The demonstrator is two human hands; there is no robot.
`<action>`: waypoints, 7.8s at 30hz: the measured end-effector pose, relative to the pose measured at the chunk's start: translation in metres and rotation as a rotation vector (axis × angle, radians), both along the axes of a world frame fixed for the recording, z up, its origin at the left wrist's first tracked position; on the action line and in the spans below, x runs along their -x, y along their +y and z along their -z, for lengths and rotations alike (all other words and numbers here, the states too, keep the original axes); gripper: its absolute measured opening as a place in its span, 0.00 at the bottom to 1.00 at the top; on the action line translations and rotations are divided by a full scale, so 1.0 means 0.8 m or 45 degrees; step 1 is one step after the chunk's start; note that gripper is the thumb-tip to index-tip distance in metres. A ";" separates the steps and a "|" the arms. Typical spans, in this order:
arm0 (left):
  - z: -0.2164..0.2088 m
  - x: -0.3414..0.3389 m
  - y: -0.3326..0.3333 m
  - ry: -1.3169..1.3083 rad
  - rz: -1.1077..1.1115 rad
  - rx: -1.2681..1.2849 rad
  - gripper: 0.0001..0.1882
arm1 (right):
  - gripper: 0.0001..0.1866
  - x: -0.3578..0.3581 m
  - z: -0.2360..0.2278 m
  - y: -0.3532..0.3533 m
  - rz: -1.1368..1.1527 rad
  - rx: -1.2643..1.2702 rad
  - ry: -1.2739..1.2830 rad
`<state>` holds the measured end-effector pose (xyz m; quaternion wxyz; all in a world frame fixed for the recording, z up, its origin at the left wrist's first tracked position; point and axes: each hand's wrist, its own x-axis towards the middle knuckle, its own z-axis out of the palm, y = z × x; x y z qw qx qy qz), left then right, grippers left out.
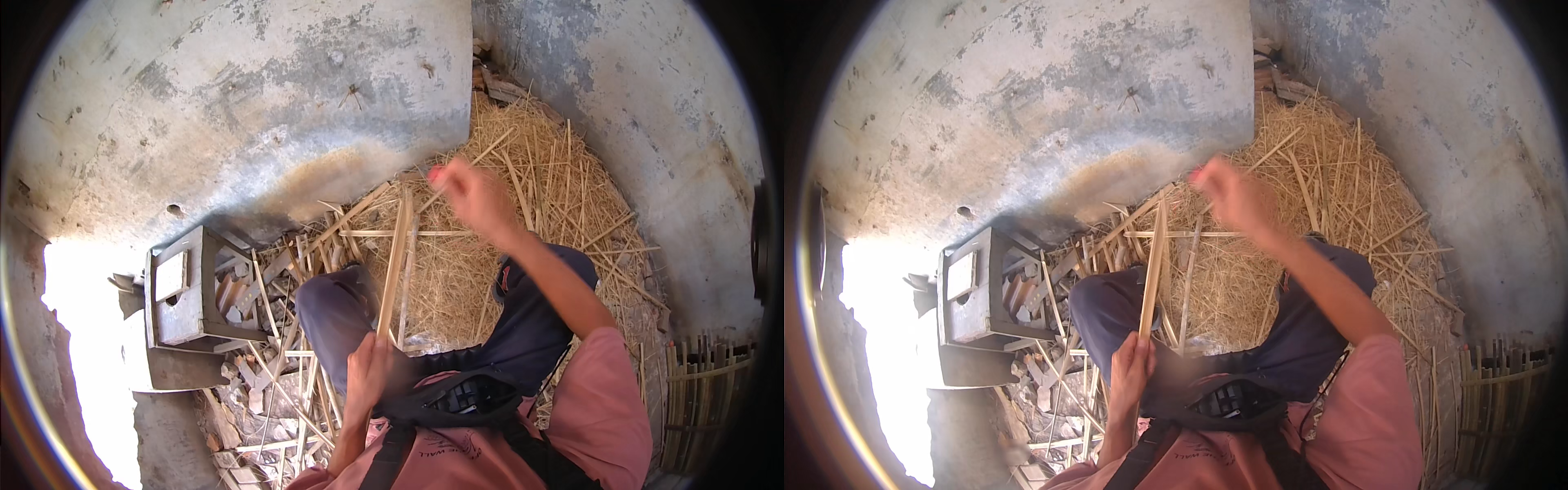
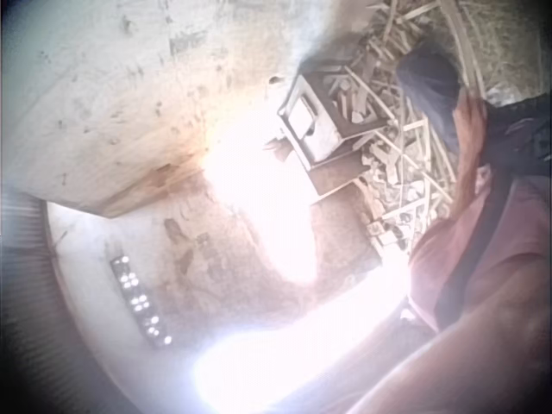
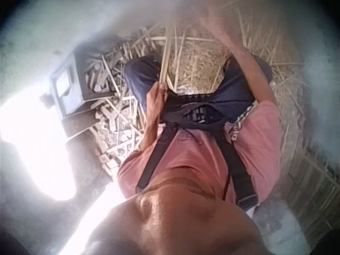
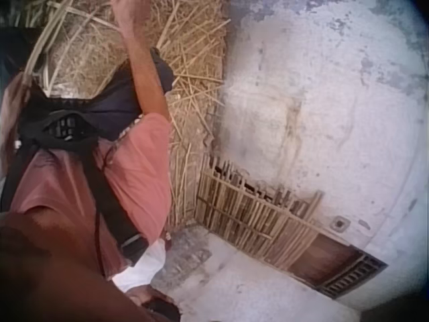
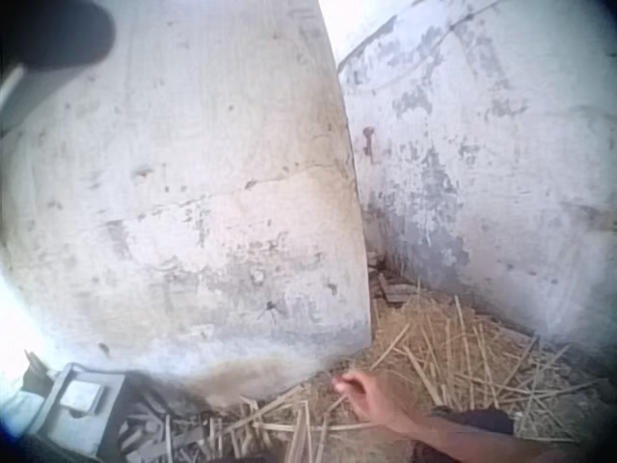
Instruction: The person shaves a long thin bamboo stick using a small knife while sitting on a straw-covered floor.
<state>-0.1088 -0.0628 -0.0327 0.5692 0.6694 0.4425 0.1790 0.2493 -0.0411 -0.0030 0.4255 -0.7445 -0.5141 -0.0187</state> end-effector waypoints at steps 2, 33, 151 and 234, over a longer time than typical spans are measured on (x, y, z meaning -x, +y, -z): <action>0.013 0.029 -0.010 -0.019 -0.014 0.108 0.17 | 0.14 -0.077 -0.054 0.000 0.341 0.319 0.109; 0.005 -0.022 0.025 -0.256 0.186 0.348 0.17 | 0.15 0.004 -0.003 -0.008 -0.596 0.022 1.215; 0.042 -0.032 0.020 0.099 0.107 -0.213 0.21 | 0.16 0.011 -0.002 -0.027 -0.518 0.451 -0.287; 0.019 -0.035 -0.005 0.227 0.003 -0.520 0.19 | 0.15 0.049 0.026 -0.016 -0.403 0.023 -0.047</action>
